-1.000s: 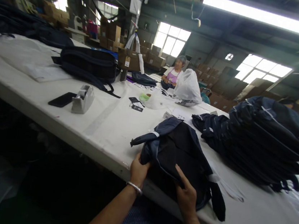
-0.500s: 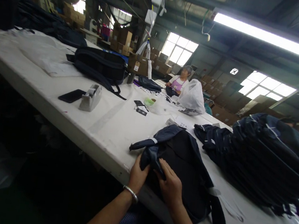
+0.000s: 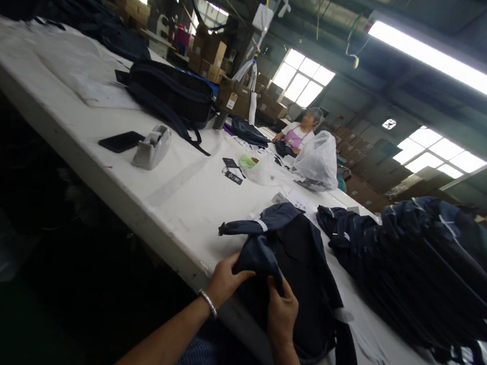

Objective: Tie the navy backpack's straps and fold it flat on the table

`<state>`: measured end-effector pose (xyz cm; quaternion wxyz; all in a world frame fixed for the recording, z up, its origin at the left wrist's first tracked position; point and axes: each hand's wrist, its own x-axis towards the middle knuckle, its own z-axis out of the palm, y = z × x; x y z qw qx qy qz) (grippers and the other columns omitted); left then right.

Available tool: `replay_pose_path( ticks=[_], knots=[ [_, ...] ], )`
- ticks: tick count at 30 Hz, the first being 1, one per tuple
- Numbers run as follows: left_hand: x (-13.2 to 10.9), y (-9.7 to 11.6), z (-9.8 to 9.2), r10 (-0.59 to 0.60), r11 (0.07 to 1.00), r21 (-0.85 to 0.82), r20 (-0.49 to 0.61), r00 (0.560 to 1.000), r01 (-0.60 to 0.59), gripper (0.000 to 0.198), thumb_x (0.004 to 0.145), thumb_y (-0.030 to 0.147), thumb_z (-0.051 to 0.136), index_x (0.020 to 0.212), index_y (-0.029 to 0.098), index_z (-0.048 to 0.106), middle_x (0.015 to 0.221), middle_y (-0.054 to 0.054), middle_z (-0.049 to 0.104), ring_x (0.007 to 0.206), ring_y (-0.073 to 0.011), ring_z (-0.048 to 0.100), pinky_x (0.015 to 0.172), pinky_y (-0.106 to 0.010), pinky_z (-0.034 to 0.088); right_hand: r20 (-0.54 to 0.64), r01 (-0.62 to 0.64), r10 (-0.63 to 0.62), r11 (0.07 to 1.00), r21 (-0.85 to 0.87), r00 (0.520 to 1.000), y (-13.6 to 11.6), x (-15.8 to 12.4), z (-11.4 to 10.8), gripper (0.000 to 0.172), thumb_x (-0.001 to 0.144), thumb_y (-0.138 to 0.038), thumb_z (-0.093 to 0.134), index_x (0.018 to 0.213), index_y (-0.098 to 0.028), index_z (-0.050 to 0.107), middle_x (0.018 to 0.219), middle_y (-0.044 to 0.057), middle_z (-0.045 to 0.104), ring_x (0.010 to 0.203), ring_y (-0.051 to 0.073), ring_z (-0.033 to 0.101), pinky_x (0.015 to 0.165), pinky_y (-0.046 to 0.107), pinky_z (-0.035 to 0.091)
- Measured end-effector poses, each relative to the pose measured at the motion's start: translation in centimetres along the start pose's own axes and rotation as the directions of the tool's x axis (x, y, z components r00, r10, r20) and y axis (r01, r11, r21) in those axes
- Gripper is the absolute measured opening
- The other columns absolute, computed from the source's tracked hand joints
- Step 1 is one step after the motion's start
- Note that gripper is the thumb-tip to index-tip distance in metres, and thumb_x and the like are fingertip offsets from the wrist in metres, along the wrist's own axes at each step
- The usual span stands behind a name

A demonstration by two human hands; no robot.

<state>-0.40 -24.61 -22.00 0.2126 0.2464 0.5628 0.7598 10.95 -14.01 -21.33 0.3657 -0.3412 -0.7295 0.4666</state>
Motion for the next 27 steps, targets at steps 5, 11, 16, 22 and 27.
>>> replay_pose_path(
  ticks=[5,11,16,22,27],
  knots=[
    [0.2,-0.2,-0.3,-0.010,0.998,0.069,-0.027,1.000,0.012,0.027,0.077,0.038,0.063,0.092,0.017,0.071,0.089,-0.004,0.073,0.087,-0.0255,0.065,0.074,-0.031,0.050,0.047,-0.042,0.039,0.997,0.057,0.998,-0.2,0.4,-0.2,0.046,0.076,-0.042,0.067,0.115,-0.018,0.065,0.114,0.007,0.068,0.113,0.029,0.059,0.104,0.045,0.043],
    [0.3,0.4,0.0,-0.017,0.977,0.208,-0.157,0.988,0.050,0.028,0.068,0.037,0.072,0.088,0.017,0.070,0.082,-0.003,0.072,0.077,-0.0212,0.064,0.067,-0.027,0.046,0.018,0.140,-0.139,0.988,-0.069,0.990,-0.1,-0.7,0.6,0.046,0.077,-0.040,0.067,0.118,-0.019,0.063,0.118,0.007,0.066,0.113,0.027,0.059,0.103,0.043,0.046],
    [0.6,-0.4,0.6,-0.097,0.979,0.145,-0.277,0.956,0.141,0.037,0.080,0.048,0.056,0.067,0.015,0.068,0.061,-0.001,0.064,0.063,-0.0176,0.057,0.055,-0.025,0.038,0.140,0.474,-0.453,0.844,-0.252,0.880,0.9,-1.1,0.7,0.042,0.084,-0.029,0.062,0.126,-0.024,0.056,0.128,0.006,0.059,0.118,0.024,0.056,0.104,0.042,0.045],
    [1.1,-0.7,0.1,-0.379,0.868,-0.433,-0.257,0.889,0.245,0.028,0.073,0.042,0.065,0.076,0.014,0.069,0.066,-0.001,0.066,0.068,-0.0164,0.058,0.063,-0.025,0.044,0.354,0.717,-0.630,0.541,-0.440,0.692,1.5,-1.4,1.3,0.055,0.087,-0.020,0.057,0.139,-0.024,0.040,0.138,0.007,0.050,0.130,0.026,0.043,0.103,0.045,0.045],
    [1.9,-0.3,-1.3,-0.485,0.747,-0.579,-0.138,0.863,0.327,0.020,0.068,0.028,0.066,0.077,0.010,0.068,0.067,-0.005,0.069,0.062,-0.0157,0.061,0.063,-0.027,0.047,0.526,0.802,-0.624,0.316,-0.507,0.578,1.7,-2.0,1.1,0.059,0.089,-0.009,0.043,0.144,-0.024,0.029,0.142,0.007,0.045,0.133,0.026,0.039,0.105,0.048,0.043]
  ],
)
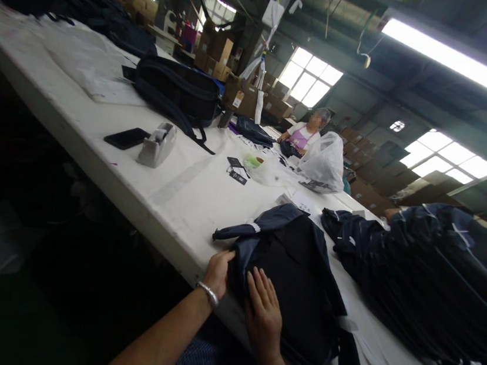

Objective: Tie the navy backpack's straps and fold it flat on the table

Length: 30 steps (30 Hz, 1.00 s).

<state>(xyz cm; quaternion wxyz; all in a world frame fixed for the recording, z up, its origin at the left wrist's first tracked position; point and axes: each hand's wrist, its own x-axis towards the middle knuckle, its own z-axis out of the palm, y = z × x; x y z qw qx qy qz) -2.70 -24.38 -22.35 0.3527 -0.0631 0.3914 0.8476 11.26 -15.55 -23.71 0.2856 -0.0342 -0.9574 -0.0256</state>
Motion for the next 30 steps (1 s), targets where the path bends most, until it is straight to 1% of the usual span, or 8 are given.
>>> replay_pose_path(
  ticks=[6,10,14,17,20,23,26,30],
  knots=[
    [-0.3,0.8,-1.1,-0.010,0.996,0.092,0.032,0.999,0.007,0.036,0.067,0.014,0.066,0.103,0.015,0.066,0.082,-0.007,0.073,0.066,-0.0157,0.065,0.056,-0.022,0.047,0.138,0.067,-0.060,0.997,-0.049,0.989,-0.8,-1.2,-0.4,0.062,0.087,-0.003,0.035,0.145,-0.021,0.026,0.146,0.006,0.038,0.138,0.026,0.030,0.107,0.050,0.041],
    [-0.1,0.1,-2.2,0.259,0.922,0.277,0.076,0.963,-0.270,0.046,0.076,0.010,0.057,0.121,0.022,0.057,0.122,-0.007,0.064,0.114,-0.0183,0.058,0.095,-0.029,0.047,0.192,0.052,-0.048,0.998,-0.019,0.980,-1.7,-2.2,-1.0,0.063,0.085,0.001,0.032,0.144,-0.019,0.030,0.148,0.007,0.035,0.139,0.026,0.026,0.108,0.051,0.040],
    [-1.0,0.9,-3.4,0.492,0.604,0.646,0.157,0.856,-0.466,0.040,0.084,0.012,0.048,0.121,0.021,0.057,0.127,-0.008,0.060,0.120,-0.0203,0.054,0.108,-0.039,0.036,0.211,0.059,-0.092,0.986,0.158,0.973,-1.3,-3.2,-4.0,0.055,0.085,0.000,0.036,0.135,-0.019,0.045,0.141,0.005,0.046,0.136,0.021,0.034,0.108,0.045,0.041],
    [-3.0,2.7,-2.5,0.594,0.232,0.713,0.434,0.677,-0.661,0.033,0.088,0.015,0.044,0.115,0.023,0.062,0.119,-0.005,0.065,0.114,-0.0198,0.058,0.104,-0.039,0.042,0.072,-0.039,0.025,0.980,0.197,0.997,0.1,-4.0,-6.6,0.044,0.087,-0.006,0.043,0.125,-0.024,0.054,0.130,0.002,0.058,0.128,0.017,0.045,0.109,0.040,0.041],
    [-4.5,3.1,-0.8,0.344,-0.092,0.511,0.822,0.454,-0.855,0.035,0.090,0.019,0.045,0.123,0.025,0.056,0.130,-0.004,0.058,0.123,-0.0193,0.051,0.107,-0.039,0.040,0.005,-0.248,0.248,0.969,0.015,0.969,1.0,-5.2,-7.1,0.047,0.089,-0.013,0.046,0.135,-0.022,0.045,0.137,0.006,0.051,0.132,0.021,0.040,0.112,0.047,0.034],
    [-4.1,1.3,-1.3,-0.069,-0.384,0.222,0.961,0.267,-0.896,0.051,0.090,0.021,0.048,0.139,0.026,0.039,0.145,-0.004,0.042,0.136,-0.0229,0.034,0.112,-0.046,0.031,0.108,-0.287,0.305,0.945,-0.155,0.946,0.3,-7.4,-5.5,0.056,0.090,-0.020,0.049,0.143,-0.020,0.032,0.147,0.008,0.037,0.138,0.026,0.028,0.112,0.050,0.031],
    [-2.5,-0.3,-3.6,-0.216,-0.545,0.058,0.954,0.207,-0.836,0.059,0.089,0.015,0.047,0.144,0.027,0.028,0.150,-0.004,0.034,0.139,-0.0244,0.028,0.112,-0.049,0.029,0.123,-0.286,0.318,0.932,-0.223,0.940,-1.0,-9.8,-3.9,0.058,0.089,-0.012,0.045,0.144,-0.020,0.030,0.149,0.008,0.033,0.140,0.026,0.024,0.113,0.049,0.030],
    [-1.0,0.4,-4.1,-0.274,-0.539,0.009,0.944,0.186,-0.842,0.061,0.089,0.018,0.049,0.145,0.027,0.026,0.148,-0.004,0.037,0.137,-0.0250,0.032,0.112,-0.048,0.029,0.081,-0.274,0.290,0.947,-0.167,0.953,-1.0,-11.2,-4.4,0.057,0.088,-0.004,0.037,0.142,-0.023,0.033,0.146,0.005,0.040,0.138,0.021,0.029,0.112,0.047,0.034]
  ],
)
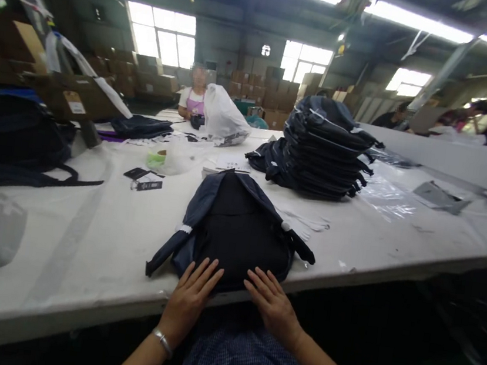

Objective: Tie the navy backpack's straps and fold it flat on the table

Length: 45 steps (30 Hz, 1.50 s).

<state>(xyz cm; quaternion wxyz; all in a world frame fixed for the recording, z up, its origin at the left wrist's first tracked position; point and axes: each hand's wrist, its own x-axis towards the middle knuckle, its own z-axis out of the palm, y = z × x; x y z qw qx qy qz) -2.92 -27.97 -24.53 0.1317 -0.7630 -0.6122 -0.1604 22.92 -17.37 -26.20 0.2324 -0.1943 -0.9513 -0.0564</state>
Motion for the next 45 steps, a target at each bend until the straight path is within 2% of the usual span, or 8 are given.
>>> replay_pose_path(
  ticks=[5,9,15,21,31,37,42,45],
  knots=[
    [3.2,-1.1,-2.5,0.054,0.984,-0.176,0.098,0.994,-0.036,0.066,0.078,0.041,0.066,0.137,0.027,0.042,0.140,-0.009,0.048,0.128,-0.0301,0.045,0.109,-0.051,0.032,0.002,-0.052,0.052,0.989,0.136,0.999,2.2,1.5,-2.7,0.051,0.090,-0.026,0.053,0.139,-0.023,0.038,0.140,0.007,0.048,0.133,0.021,0.039,0.111,0.047,0.034],
    [6.4,-1.8,-3.7,0.041,0.964,-0.264,0.211,0.977,0.017,0.048,0.083,0.030,0.061,0.129,0.023,0.051,0.131,-0.012,0.057,0.120,-0.0291,0.053,0.098,-0.040,0.044,0.067,-0.057,0.047,0.984,0.167,0.997,2.9,4.0,-4.1,0.067,0.083,-0.037,0.064,0.142,-0.025,0.033,0.141,0.006,0.046,0.132,0.023,0.039,0.113,0.049,0.028],
    [10.3,-3.8,-6.0,-0.055,0.919,-0.355,0.318,0.947,0.172,0.033,0.083,0.034,0.057,0.115,0.031,0.063,0.092,-0.005,0.073,0.081,-0.0246,0.069,0.077,-0.030,0.048,0.146,-0.239,0.232,0.971,0.030,0.962,4.9,8.4,-5.3,0.083,0.071,-0.023,0.073,0.143,-0.024,0.032,0.126,0.007,0.059,0.104,0.024,0.059,0.086,0.034,0.048],
    [8.9,-3.9,-5.2,-0.090,0.939,-0.274,0.389,0.917,0.208,0.105,0.052,0.019,0.083,0.141,0.039,0.032,0.130,-0.007,0.059,0.108,-0.0327,0.060,0.086,-0.036,0.046,0.233,-0.202,0.206,0.978,-0.041,0.950,6.5,10.1,-5.4,0.029,0.073,-0.014,0.066,0.098,-0.027,0.069,0.084,0.001,0.071,0.087,0.020,0.061,0.069,0.028,0.042],
    [8.7,-4.4,-3.9,-0.158,0.981,-0.061,0.284,0.946,0.182,0.046,0.082,0.008,0.046,0.121,0.028,0.060,0.098,-0.012,0.071,0.082,-0.0257,0.066,0.077,-0.035,0.046,0.081,-0.156,0.160,0.986,-0.061,0.984,5.6,8.9,-4.7,0.038,0.084,-0.009,0.049,0.119,-0.019,0.060,0.106,0.007,0.069,0.097,0.022,0.058,0.084,0.035,0.044],
    [7.2,-5.0,-1.9,-0.019,0.999,-0.031,0.239,0.971,0.027,0.048,0.086,0.006,0.040,0.128,0.024,0.055,0.119,-0.013,0.065,0.098,-0.0272,0.065,0.084,-0.038,0.048,-0.132,0.193,-0.177,0.973,0.123,0.975,1.2,4.5,-2.4,0.045,0.094,-0.016,0.039,0.138,-0.026,0.040,0.134,0.001,0.054,0.126,0.014,0.045,0.107,0.036,0.038],
    [5.3,-4.8,-1.9,0.182,0.983,-0.008,0.140,0.973,-0.183,0.058,0.089,0.006,0.036,0.143,0.026,0.032,0.142,-0.009,0.045,0.128,-0.0256,0.046,0.103,-0.043,0.041,0.016,-0.059,0.057,0.980,0.192,0.998,-0.5,2.5,-0.1,0.063,0.087,-0.039,0.057,0.142,-0.023,0.034,0.133,0.007,0.056,0.126,0.023,0.047,0.105,0.041,0.040],
    [4.7,-4.9,-2.5,0.384,0.922,-0.010,0.153,0.911,-0.387,0.062,0.090,0.007,0.035,0.145,0.031,0.022,0.149,-0.004,0.034,0.137,-0.0217,0.031,0.112,-0.045,0.031,0.067,-0.058,0.042,0.966,0.252,0.997,-0.3,2.2,-1.4,0.060,0.084,-0.041,0.060,0.139,-0.023,0.041,0.129,0.008,0.058,0.121,0.023,0.051,0.103,0.040,0.042]
  ],
)
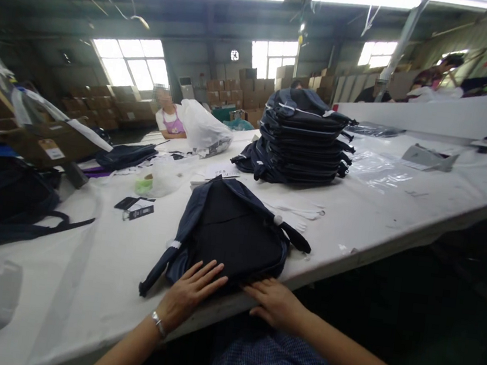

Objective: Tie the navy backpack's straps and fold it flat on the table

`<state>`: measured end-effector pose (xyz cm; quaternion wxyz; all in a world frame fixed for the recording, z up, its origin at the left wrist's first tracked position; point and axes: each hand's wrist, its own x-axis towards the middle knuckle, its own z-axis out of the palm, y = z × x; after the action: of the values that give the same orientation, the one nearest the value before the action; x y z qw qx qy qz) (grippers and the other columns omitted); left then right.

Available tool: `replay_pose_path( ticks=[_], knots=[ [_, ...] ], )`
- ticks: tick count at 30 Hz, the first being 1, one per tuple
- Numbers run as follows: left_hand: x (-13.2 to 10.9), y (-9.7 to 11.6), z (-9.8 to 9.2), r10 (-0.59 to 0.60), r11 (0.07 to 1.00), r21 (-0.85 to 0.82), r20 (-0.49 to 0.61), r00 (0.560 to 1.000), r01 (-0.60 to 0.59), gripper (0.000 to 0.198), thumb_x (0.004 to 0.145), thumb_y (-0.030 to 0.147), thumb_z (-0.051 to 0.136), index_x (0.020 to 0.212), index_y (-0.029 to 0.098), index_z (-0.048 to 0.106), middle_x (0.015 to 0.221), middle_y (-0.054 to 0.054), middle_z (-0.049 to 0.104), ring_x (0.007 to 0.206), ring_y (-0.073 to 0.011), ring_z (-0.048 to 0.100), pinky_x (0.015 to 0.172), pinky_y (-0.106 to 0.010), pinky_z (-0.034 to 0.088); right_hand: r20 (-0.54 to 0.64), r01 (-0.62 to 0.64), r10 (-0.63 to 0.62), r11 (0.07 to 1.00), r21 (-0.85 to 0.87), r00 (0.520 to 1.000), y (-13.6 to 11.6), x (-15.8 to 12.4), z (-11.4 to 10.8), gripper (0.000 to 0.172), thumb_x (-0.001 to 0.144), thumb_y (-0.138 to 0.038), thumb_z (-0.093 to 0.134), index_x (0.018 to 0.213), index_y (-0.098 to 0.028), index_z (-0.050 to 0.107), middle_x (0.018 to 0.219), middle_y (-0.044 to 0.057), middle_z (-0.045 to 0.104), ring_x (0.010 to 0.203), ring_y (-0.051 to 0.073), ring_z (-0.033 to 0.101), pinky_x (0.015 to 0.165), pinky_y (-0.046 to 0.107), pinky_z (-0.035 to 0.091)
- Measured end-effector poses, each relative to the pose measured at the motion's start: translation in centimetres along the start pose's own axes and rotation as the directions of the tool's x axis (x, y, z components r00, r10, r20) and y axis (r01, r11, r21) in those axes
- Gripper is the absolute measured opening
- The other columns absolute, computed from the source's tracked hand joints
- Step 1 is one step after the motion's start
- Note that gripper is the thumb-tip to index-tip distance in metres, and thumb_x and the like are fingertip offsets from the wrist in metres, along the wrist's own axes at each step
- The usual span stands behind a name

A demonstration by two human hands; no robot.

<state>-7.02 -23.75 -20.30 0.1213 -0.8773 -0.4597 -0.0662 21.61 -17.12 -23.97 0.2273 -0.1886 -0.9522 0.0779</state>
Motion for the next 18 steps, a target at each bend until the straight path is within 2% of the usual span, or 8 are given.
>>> replay_pose_path(
  ticks=[2,4,6,8,10,14,16,18],
  knots=[
    [-0.2,-0.2,-0.4,0.091,0.996,-0.010,0.039,0.995,-0.090,0.062,0.090,0.007,0.035,0.145,0.030,0.021,0.149,-0.003,0.034,0.138,-0.0203,0.029,0.111,-0.044,0.032,-0.007,0.047,-0.047,0.998,0.039,0.999,-0.2,0.2,-1.9,0.042,0.087,-0.035,0.056,0.128,-0.023,0.054,0.118,0.006,0.065,0.108,0.020,0.060,0.094,0.034,0.049],
    [-0.1,-0.4,-0.8,0.127,0.991,-0.051,0.074,0.989,-0.124,0.066,0.087,0.004,0.036,0.146,0.030,0.020,0.148,-0.002,0.035,0.138,-0.0195,0.029,0.111,-0.043,0.033,-0.067,0.082,-0.079,0.996,0.047,0.995,-0.4,0.8,-3.6,0.029,0.090,-0.029,0.051,0.117,-0.023,0.062,0.111,0.004,0.069,0.100,0.015,0.063,0.090,0.029,0.050],
    [-0.2,0.0,-1.2,0.130,0.986,-0.119,0.107,0.986,-0.117,0.072,0.082,0.004,0.040,0.146,0.029,0.019,0.149,-0.002,0.034,0.139,-0.0209,0.028,0.112,-0.046,0.030,-0.133,0.064,-0.065,0.998,-0.013,0.989,-0.2,1.6,-4.4,0.031,0.091,-0.027,0.049,0.121,-0.023,0.059,0.120,0.004,0.065,0.109,0.016,0.059,0.099,0.033,0.046],
    [-0.4,1.1,-1.4,0.096,0.980,-0.184,0.136,0.986,-0.070,0.078,0.077,0.009,0.047,0.147,0.026,0.017,0.152,-0.005,0.028,0.140,-0.0248,0.024,0.114,-0.051,0.024,-0.162,0.024,-0.043,0.993,-0.115,0.986,0.4,2.0,-3.6,0.046,0.089,-0.031,0.053,0.134,-0.022,0.047,0.135,0.006,0.053,0.127,0.023,0.046,0.108,0.045,0.036],
    [-0.8,2.9,-1.1,0.006,0.977,-0.210,0.145,0.989,0.025,0.080,0.078,0.018,0.052,0.148,0.023,0.014,0.153,-0.008,0.021,0.141,-0.0286,0.021,0.114,-0.056,0.020,-0.142,-0.010,-0.019,0.980,-0.201,0.990,1.2,1.9,-1.7,0.062,0.086,-0.032,0.059,0.142,-0.021,0.034,0.145,0.008,0.041,0.136,0.027,0.033,0.110,0.051,0.031],
    [-1.5,6.2,0.2,-0.231,0.937,-0.255,0.057,0.971,0.238,0.071,0.086,0.033,0.052,0.147,0.022,0.019,0.152,-0.010,0.025,0.139,-0.0320,0.024,0.112,-0.059,0.022,-0.088,-0.042,0.019,0.961,-0.275,0.996,1.9,0.6,1.3,0.073,0.082,-0.026,0.062,0.145,-0.023,0.025,0.150,0.007,0.031,0.139,0.029,0.027,0.110,0.051,0.031],
    [-1.8,6.2,0.5,-0.327,0.882,-0.362,-0.012,0.945,0.301,0.057,0.088,0.032,0.051,0.142,0.027,0.034,0.146,-0.007,0.039,0.135,-0.0282,0.035,0.112,-0.053,0.029,-0.055,-0.021,0.005,0.957,-0.289,0.998,2.1,0.0,1.1,0.073,0.083,-0.030,0.060,0.146,-0.022,0.024,0.151,0.007,0.029,0.139,0.029,0.026,0.109,0.051,0.033],
    [-2.2,4.8,0.0,-0.484,0.804,-0.449,-0.116,0.867,0.389,0.045,0.090,0.028,0.048,0.135,0.031,0.045,0.139,-0.004,0.050,0.129,-0.0229,0.045,0.109,-0.044,0.037,-0.027,0.019,-0.029,0.954,-0.300,0.999,2.4,-0.4,-0.3,0.068,0.087,-0.032,0.056,0.146,-0.023,0.024,0.150,0.005,0.031,0.139,0.027,0.026,0.109,0.048,0.035]
  ],
)
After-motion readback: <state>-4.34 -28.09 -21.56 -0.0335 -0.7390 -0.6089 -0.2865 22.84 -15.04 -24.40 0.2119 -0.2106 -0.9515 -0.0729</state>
